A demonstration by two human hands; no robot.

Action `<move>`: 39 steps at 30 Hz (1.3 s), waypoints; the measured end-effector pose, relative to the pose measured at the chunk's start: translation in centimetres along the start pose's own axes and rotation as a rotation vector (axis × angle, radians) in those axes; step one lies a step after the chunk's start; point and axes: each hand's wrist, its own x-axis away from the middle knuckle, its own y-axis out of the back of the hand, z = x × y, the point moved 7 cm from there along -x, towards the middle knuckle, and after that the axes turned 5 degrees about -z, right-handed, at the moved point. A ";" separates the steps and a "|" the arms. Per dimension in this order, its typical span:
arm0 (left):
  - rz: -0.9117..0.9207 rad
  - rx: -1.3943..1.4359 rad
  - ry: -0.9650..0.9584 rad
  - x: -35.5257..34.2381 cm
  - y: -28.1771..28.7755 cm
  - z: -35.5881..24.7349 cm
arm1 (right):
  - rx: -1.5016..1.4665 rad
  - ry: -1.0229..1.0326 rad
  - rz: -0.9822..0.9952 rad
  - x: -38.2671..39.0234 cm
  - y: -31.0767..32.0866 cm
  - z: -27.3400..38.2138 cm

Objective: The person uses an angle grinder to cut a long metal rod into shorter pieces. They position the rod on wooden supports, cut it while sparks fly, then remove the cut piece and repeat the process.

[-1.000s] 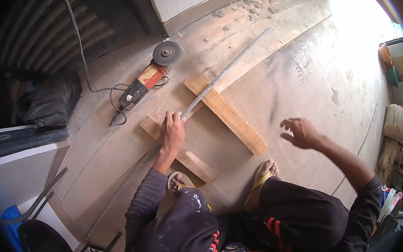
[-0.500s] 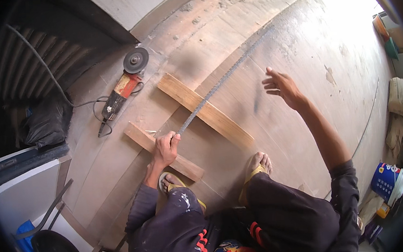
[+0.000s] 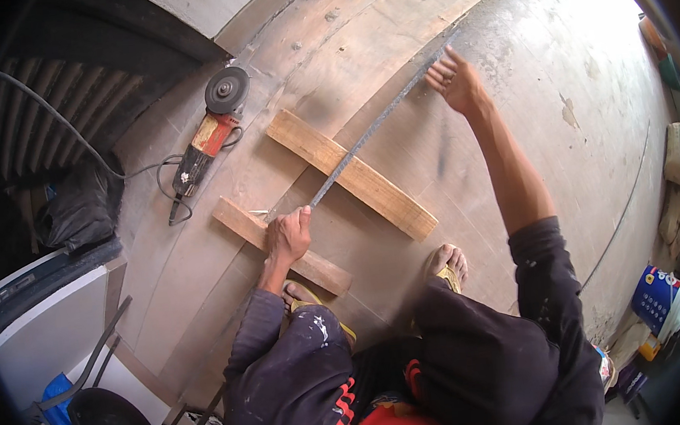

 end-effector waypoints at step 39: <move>-0.075 -0.146 -0.044 -0.2 -0.6 -0.4 | 1.352 1.356 0.007 5.0 -10.6 -1.6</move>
